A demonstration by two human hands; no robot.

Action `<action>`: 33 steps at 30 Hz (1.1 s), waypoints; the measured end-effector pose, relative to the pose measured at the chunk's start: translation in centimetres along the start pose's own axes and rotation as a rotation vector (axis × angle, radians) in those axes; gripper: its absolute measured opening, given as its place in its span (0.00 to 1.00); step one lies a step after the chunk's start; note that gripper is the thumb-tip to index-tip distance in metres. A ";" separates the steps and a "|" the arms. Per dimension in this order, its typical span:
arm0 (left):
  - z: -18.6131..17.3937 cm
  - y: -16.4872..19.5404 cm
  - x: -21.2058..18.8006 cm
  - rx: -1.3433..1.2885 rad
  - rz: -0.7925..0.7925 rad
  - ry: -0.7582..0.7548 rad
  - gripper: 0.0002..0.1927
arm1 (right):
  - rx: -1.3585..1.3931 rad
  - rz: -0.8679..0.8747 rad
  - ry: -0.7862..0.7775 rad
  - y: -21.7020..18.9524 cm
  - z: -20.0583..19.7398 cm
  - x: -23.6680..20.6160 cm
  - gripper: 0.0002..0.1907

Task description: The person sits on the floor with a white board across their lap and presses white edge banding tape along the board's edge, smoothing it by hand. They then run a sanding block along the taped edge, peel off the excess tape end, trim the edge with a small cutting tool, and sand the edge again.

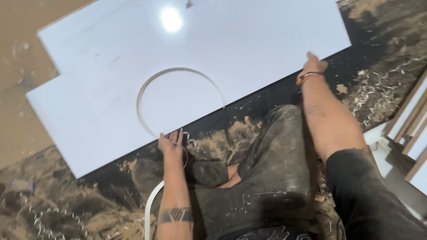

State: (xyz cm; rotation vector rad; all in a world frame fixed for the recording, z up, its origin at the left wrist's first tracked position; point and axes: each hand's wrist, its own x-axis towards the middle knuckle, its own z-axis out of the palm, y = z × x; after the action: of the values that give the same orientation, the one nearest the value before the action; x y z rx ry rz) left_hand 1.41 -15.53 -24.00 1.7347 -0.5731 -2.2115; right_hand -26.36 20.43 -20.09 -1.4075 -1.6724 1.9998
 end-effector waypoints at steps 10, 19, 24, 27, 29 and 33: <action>0.8 -1.2 -0.3 0.101 0.045 0.014 0.28 | -0.962 -0.508 -0.405 -7.9 -5.4 11.4 0.60; 1.1 -1.5 -0.6 0.146 0.084 -0.042 0.29 | -1.135 -0.433 -0.468 -7.5 -7.7 10.7 0.43; 1.3 -1.2 -0.7 0.146 0.098 0.010 0.27 | -1.153 -0.509 -0.332 -4.4 -9.8 6.8 0.35; 1.5 -0.9 -1.5 0.145 0.116 0.012 0.27 | -0.991 -0.286 -0.367 -4.3 -10.4 4.8 0.34; 1.7 -0.3 -2.5 0.140 0.117 0.014 0.27 | -1.062 -0.257 -0.462 -4.6 -10.7 3.6 0.31; 1.6 1.4 -4.4 0.057 0.121 -0.014 0.25 | -1.132 -0.321 -0.334 -4.6 -10.8 0.4 0.32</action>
State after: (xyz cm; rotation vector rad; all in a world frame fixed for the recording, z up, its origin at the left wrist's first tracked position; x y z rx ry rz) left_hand 0.87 -14.53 -19.23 1.6662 -0.7315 -2.1448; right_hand -20.51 29.58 -15.57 -0.8626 -3.1800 1.1002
